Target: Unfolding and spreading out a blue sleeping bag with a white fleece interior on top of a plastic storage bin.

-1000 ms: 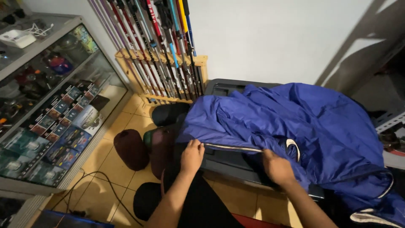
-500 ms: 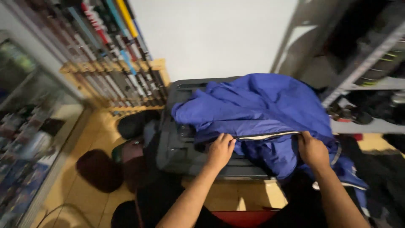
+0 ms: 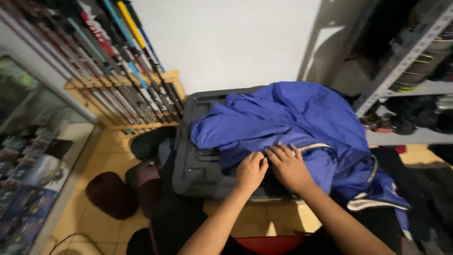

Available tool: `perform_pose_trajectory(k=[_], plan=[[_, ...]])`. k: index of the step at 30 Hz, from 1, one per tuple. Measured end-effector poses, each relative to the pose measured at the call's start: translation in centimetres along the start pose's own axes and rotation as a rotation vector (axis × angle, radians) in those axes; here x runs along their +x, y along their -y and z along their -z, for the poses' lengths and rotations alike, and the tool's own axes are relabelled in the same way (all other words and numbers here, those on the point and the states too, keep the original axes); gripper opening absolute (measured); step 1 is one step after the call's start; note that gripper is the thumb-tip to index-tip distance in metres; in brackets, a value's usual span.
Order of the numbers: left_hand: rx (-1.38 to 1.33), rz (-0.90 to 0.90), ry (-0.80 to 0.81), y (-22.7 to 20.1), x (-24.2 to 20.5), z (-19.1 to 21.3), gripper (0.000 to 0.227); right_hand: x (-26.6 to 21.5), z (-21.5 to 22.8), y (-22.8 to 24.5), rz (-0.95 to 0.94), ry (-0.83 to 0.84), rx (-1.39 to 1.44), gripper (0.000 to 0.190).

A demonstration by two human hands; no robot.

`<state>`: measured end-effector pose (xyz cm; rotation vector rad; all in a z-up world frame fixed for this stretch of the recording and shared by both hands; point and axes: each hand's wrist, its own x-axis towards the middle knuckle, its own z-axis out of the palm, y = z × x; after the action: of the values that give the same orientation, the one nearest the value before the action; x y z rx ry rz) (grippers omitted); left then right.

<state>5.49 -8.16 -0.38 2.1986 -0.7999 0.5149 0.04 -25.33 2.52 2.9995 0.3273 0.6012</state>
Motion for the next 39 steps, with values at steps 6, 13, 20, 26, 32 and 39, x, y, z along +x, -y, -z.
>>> perform_pose_trajectory(k=[6, 13, 20, 26, 32, 39], plan=[[0.133, 0.149, -0.050, 2.8, -1.8, 3.5, 0.018, 2.2, -6.0, 1.2, 0.201, -0.111, -0.036, 0.032], [0.257, 0.248, -0.163, 6.6, -3.9, 5.5, 0.016, 2.5, -6.2, 1.7, 0.140, -0.169, -0.069, 0.031], [0.383, 0.292, -0.182, 9.8, -4.4, 7.7, 0.019, 2.2, -6.1, 0.5, 0.143, -0.235, -0.008, 0.025], [0.429, 0.349, -0.170, 11.0, -4.1, 10.9, 0.020, 1.3, -6.2, -1.1, 0.096, -0.290, -0.050, 0.024], [0.291, 0.016, -0.118, 10.1, -3.4, 13.5, 0.020, 0.3, -6.3, -2.7, 0.039, -0.282, -0.060, 0.023], [0.318, 0.129, -0.150, 12.2, -2.5, 13.0, 0.017, -0.3, -5.5, -2.8, 0.020, -0.260, -0.072, 0.021]])
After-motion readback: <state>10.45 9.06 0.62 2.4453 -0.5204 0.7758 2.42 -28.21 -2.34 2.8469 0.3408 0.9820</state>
